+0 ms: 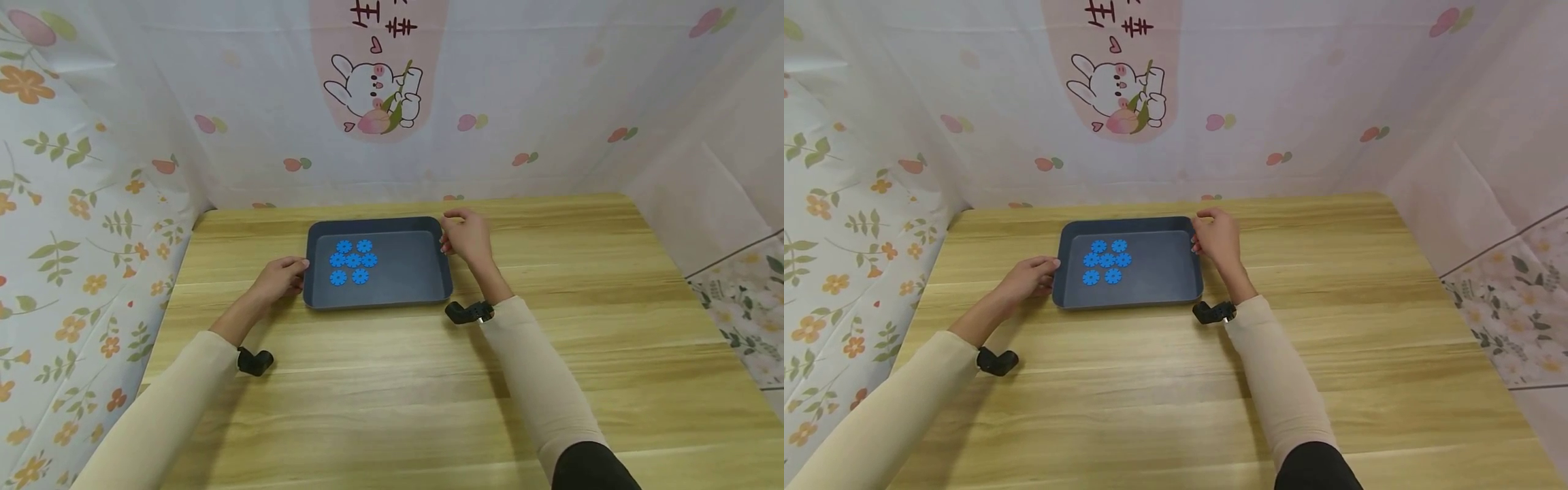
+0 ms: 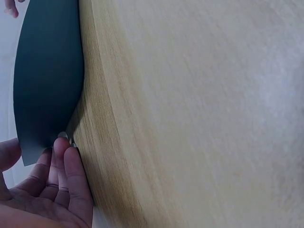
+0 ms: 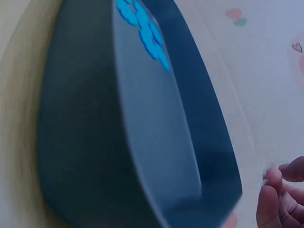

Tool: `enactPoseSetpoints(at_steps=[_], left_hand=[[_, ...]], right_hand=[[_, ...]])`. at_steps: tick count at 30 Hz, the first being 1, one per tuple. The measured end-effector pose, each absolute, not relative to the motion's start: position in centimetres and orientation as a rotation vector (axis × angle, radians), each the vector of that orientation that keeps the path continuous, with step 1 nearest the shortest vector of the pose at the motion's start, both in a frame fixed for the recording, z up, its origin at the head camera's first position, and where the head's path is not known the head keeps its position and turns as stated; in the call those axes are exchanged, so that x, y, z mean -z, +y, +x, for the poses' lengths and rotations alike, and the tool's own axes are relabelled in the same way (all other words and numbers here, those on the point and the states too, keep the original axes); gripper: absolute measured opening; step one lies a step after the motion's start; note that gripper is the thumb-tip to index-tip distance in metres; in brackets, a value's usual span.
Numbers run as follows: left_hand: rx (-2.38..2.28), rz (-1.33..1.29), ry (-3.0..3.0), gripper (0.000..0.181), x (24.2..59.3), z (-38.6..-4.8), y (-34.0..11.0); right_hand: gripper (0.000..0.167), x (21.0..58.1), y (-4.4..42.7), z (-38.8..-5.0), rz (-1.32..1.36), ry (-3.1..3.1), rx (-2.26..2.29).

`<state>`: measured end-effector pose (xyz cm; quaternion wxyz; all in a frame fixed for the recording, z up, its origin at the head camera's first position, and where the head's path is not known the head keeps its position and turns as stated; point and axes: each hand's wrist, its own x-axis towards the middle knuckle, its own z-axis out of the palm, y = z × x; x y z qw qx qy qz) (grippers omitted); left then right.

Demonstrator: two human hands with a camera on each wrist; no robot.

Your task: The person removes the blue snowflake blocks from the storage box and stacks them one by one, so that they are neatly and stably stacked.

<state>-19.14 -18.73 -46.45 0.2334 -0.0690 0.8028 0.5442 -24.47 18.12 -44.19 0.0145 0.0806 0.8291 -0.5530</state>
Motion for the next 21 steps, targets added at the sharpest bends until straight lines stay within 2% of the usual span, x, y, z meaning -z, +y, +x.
enactPoseSetpoints(at_steps=[21], left_hand=[[-1.486, -0.180, 2.205, 0.050, 46.5, -19.1, -18.9]], right_hand=[[0.027, 45.5, 11.9, -23.9, -0.020, 2.555, 1.545]])
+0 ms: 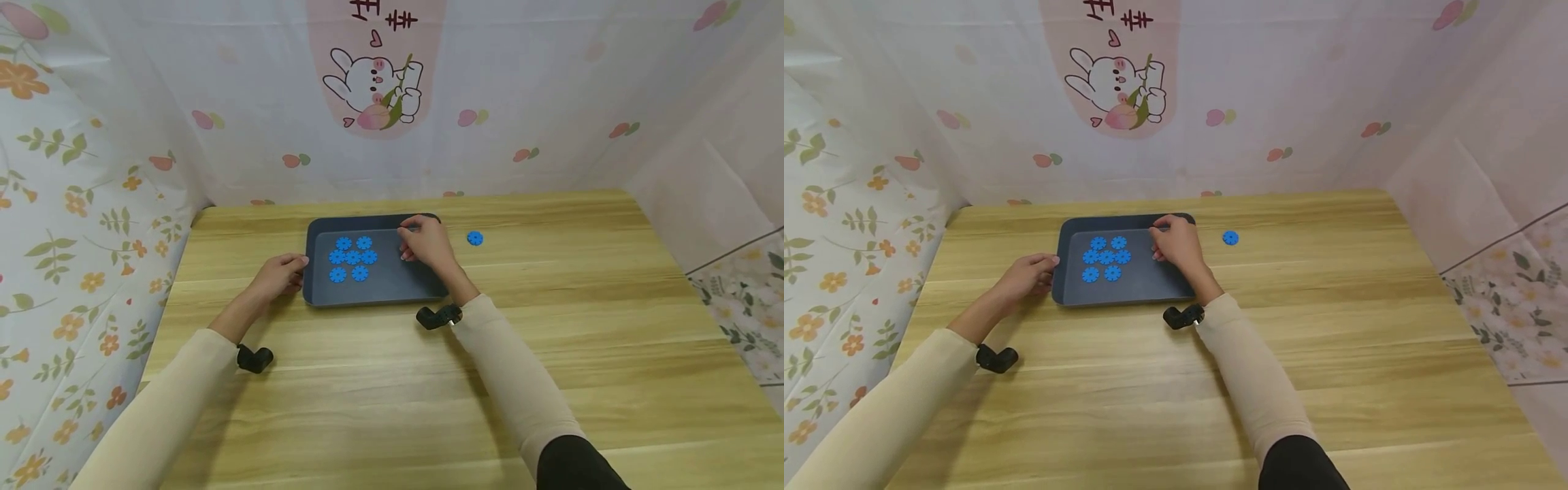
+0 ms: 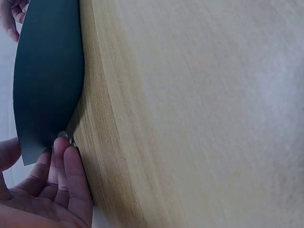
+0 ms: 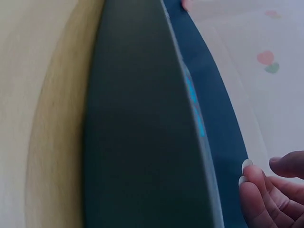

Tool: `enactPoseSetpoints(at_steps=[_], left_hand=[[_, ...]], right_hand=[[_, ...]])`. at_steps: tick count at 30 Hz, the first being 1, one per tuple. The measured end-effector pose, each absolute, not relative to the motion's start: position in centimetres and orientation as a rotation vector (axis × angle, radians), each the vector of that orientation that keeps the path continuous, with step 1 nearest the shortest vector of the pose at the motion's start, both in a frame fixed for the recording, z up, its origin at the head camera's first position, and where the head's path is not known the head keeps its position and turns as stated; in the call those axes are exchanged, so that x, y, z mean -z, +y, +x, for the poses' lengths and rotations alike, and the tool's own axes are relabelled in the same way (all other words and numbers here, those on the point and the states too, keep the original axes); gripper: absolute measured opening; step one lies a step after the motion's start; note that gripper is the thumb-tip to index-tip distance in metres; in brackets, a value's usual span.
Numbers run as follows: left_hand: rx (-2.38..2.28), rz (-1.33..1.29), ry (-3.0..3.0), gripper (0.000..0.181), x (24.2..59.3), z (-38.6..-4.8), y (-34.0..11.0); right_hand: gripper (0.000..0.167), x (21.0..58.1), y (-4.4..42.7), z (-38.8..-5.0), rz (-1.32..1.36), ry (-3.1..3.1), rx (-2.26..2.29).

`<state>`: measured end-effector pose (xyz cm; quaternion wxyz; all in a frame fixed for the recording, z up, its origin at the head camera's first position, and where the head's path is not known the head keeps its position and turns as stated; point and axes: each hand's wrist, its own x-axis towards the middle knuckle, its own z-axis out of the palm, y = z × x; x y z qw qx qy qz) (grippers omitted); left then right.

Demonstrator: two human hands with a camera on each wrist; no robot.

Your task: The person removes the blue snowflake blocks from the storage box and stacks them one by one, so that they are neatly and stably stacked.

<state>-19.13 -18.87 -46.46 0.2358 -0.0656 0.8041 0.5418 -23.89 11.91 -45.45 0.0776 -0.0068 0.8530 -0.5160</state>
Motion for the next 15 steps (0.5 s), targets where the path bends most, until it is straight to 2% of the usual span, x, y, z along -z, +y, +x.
enactPoseSetpoints(at_steps=[15], left_hand=[[-1.494, -0.184, 2.203, 0.048, 46.7, -19.3, -18.9]], right_hand=[[0.022, 47.3, 8.9, -23.8, -0.072, 2.466, 1.413]])
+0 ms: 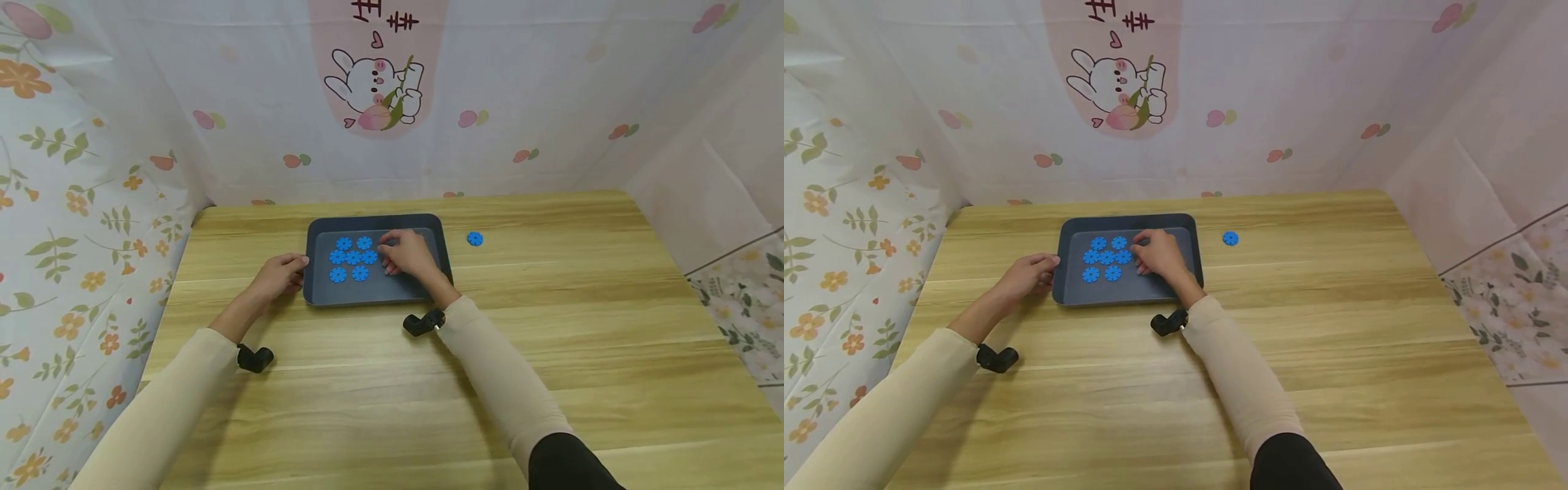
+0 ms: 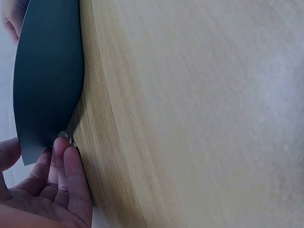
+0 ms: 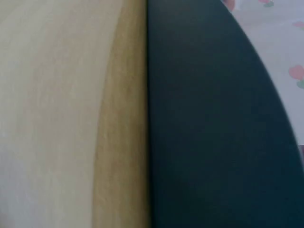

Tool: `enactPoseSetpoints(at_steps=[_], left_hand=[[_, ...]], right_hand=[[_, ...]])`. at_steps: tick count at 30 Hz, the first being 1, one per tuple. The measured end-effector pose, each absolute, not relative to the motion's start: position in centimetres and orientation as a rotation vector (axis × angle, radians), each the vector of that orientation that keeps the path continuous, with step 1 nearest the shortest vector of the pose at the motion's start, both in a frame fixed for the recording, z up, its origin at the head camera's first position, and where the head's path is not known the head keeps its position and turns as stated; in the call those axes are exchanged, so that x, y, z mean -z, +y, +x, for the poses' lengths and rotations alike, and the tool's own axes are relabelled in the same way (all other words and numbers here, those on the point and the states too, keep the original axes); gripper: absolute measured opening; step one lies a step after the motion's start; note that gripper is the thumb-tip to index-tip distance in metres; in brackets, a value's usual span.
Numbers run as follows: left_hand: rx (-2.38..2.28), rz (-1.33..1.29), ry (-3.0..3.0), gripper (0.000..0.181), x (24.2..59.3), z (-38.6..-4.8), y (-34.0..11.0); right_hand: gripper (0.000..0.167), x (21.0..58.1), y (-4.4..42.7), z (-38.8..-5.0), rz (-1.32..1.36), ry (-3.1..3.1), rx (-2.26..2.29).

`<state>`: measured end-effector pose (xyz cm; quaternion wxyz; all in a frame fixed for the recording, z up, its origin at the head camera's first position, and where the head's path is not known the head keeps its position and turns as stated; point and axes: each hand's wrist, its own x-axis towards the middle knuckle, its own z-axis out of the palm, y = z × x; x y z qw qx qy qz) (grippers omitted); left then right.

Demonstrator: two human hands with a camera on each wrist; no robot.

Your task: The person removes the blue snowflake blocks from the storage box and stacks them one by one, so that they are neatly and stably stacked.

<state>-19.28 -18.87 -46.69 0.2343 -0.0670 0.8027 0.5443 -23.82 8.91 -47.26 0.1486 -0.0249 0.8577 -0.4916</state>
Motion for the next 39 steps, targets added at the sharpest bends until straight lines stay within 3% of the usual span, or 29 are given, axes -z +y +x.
enactPoseSetpoints(at_steps=[18, 39], left_hand=[[-1.491, -0.182, 2.205, 0.050, 46.3, -19.3, -18.9], [-1.490, -0.184, 2.194, 0.051, 46.3, -19.0, -18.8]], right_hand=[[0.028, 48.0, 7.2, -23.7, -0.086, 2.466, 1.304], [0.016, 47.4, 7.8, -23.5, -0.121, 2.441, 1.226]])
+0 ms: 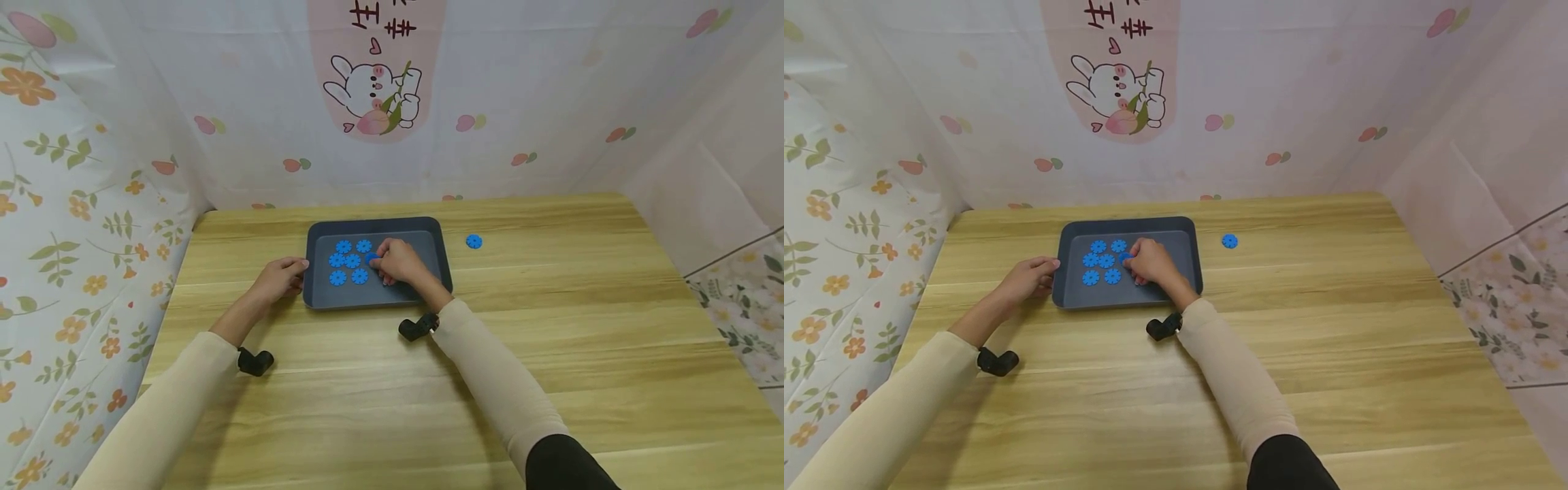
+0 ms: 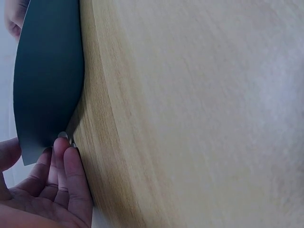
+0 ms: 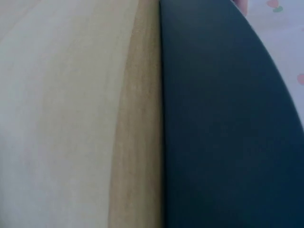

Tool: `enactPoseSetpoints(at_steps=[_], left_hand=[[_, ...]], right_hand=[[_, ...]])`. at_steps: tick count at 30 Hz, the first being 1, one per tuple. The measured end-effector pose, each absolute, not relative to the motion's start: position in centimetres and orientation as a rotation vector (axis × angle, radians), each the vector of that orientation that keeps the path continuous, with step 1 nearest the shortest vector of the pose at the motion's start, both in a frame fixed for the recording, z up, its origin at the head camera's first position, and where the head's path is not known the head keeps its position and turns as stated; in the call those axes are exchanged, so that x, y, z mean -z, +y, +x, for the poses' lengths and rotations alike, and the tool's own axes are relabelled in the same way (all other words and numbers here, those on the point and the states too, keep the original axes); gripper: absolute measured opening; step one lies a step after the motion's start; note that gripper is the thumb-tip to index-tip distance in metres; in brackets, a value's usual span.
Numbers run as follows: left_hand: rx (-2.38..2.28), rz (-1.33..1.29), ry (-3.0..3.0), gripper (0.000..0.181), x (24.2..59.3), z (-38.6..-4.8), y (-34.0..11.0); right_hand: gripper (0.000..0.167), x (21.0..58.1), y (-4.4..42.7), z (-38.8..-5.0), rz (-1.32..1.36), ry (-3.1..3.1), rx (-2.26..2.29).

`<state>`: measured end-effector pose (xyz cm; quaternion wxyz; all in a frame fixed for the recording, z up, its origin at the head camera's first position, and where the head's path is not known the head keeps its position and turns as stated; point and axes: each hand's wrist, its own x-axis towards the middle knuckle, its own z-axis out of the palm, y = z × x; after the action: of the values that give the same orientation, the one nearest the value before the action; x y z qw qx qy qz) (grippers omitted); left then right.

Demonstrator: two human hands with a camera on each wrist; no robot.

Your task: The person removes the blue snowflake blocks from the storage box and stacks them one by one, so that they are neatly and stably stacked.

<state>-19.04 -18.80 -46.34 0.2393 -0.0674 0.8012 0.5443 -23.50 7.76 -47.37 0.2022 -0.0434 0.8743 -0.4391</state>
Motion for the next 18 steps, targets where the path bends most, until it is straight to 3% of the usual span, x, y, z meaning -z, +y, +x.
enactPoseSetpoints(at_steps=[6, 18], left_hand=[[-1.509, -0.192, 2.185, 0.051, 46.3, -18.9, -18.7], [-1.513, -0.199, 2.175, 0.052, 45.7, -18.7, -18.6]], right_hand=[[0.019, 47.1, 8.4, -23.4, -0.240, 2.390, 1.275], [0.026, 46.6, 10.2, -23.4, -0.220, 2.310, 1.448]])
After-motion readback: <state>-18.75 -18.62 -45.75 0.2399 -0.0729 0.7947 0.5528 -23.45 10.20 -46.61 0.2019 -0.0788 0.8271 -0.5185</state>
